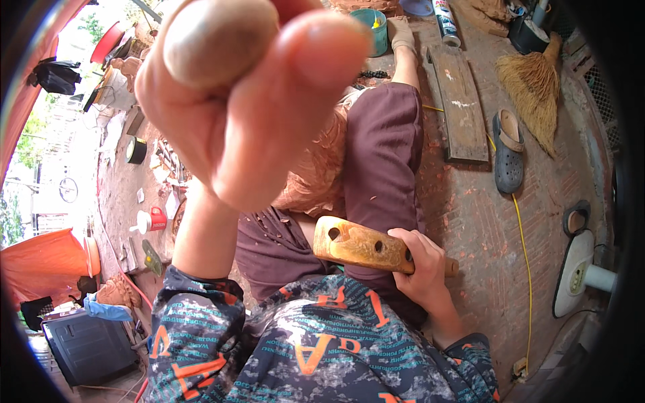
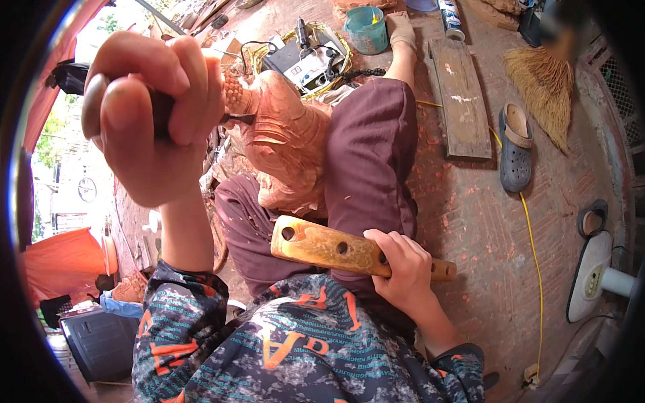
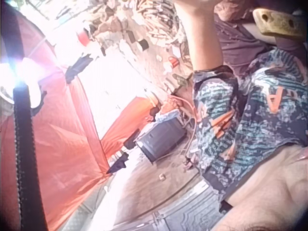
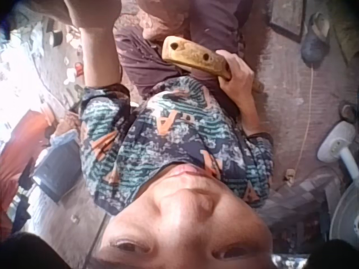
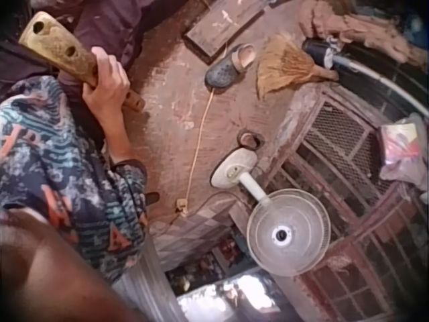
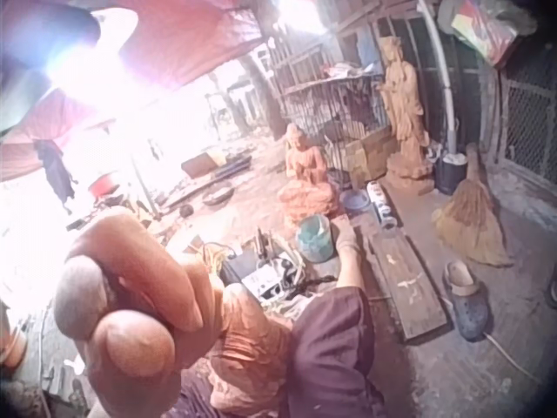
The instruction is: The person carves a wooden sculpture of a seated figure using a chisel and mallet. They repeatedly strike the chisel to shape the wood, occasionally pausing to brush away debris and inspect the work.
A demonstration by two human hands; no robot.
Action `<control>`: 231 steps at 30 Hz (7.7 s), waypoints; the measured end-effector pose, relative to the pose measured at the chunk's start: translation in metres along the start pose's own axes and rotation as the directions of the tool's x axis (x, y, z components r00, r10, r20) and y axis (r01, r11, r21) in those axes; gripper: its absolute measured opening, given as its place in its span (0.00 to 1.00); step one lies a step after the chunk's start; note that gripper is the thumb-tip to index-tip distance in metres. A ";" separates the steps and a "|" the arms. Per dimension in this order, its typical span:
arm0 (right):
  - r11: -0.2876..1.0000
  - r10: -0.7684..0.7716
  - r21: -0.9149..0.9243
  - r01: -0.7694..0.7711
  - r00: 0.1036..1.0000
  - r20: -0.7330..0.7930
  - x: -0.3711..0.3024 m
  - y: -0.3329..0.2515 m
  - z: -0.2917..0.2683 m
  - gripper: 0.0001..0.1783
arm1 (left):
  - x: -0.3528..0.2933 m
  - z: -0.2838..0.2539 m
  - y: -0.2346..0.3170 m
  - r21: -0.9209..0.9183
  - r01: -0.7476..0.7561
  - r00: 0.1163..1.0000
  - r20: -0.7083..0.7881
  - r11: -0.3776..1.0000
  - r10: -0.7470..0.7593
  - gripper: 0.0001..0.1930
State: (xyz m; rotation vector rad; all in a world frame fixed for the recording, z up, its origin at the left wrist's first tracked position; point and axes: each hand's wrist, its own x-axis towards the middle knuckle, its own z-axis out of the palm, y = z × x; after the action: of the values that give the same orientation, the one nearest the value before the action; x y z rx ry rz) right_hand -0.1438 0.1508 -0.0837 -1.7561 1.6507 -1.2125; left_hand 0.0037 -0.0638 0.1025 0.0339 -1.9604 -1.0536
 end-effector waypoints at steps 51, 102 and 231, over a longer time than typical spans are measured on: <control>0.934 -0.257 -0.270 0.234 0.965 -0.054 0.012 0.002 0.022 0.30 | -0.299 -0.232 -0.081 -0.100 0.983 -0.005 -0.855 0.156 -0.519 0.34; 0.906 -0.241 -0.371 0.202 0.969 -0.061 0.005 0.012 0.023 0.32 | -0.248 -0.084 -0.139 -0.510 0.617 0.309 -0.544 0.600 -0.780 0.29; 0.952 -0.155 -0.293 0.091 0.967 -0.202 -0.009 0.007 0.020 0.36 | -0.330 -0.277 -0.234 0.432 0.856 0.284 -0.852 -0.285 -0.440 0.28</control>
State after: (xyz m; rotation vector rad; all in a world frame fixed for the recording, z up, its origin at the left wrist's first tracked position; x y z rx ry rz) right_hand -0.1300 0.1530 -0.1025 -1.9798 1.9506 -1.3255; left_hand 0.3190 -0.2647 -0.2150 2.2588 -1.7248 -0.1297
